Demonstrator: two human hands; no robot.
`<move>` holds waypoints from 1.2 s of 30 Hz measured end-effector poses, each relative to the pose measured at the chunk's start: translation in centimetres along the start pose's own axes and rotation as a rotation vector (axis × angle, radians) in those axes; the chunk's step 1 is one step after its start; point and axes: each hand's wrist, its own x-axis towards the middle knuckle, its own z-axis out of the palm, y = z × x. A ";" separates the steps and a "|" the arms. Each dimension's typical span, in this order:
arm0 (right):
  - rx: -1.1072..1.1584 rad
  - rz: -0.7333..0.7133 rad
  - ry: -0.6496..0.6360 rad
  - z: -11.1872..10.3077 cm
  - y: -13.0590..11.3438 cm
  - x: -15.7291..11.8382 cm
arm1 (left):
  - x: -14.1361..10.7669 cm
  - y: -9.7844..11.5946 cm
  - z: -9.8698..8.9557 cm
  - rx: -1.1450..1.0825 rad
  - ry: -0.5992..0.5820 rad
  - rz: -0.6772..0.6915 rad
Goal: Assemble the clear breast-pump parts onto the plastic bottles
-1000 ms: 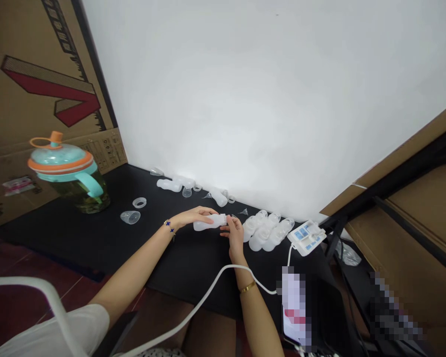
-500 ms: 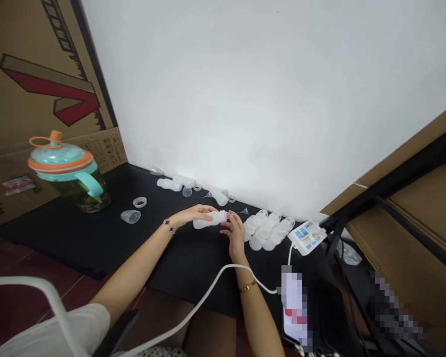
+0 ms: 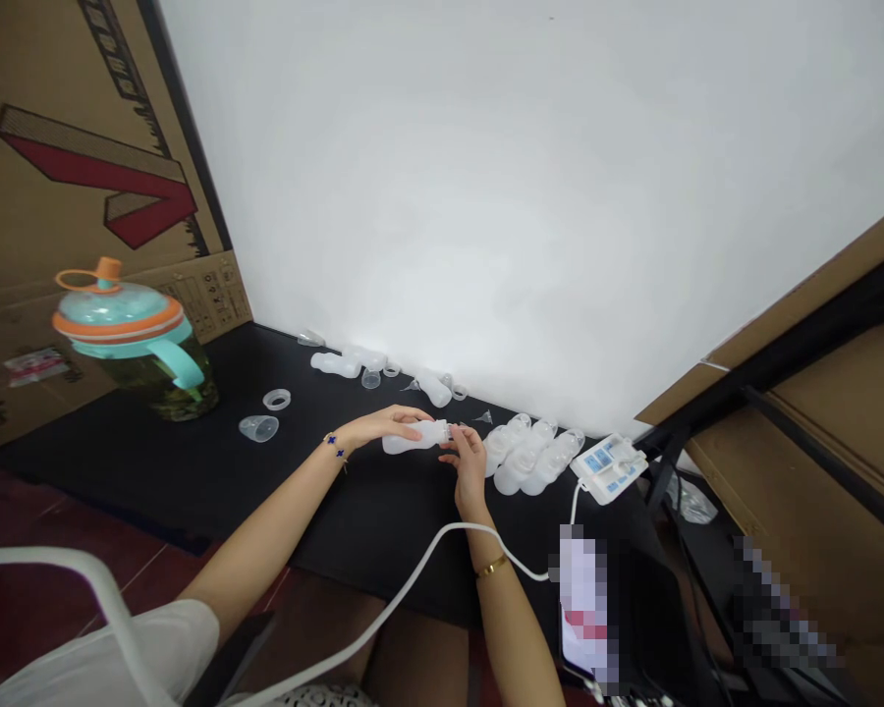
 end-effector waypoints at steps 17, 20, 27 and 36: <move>0.020 -0.023 -0.080 0.1 -0.3 -0.3 | -0.3 0.6 0.2 -0.027 0.019 0.005; -0.007 -0.038 -0.097 0.0 -0.3 -0.4 | -0.4 0.8 0.3 -0.049 0.015 -0.001; -0.019 -0.054 -0.068 0.2 -0.4 -0.4 | -0.4 0.9 0.3 -0.019 0.008 0.009; -0.022 -0.049 -0.037 0.3 -0.2 -0.4 | -0.3 0.7 0.2 -0.004 -0.018 0.016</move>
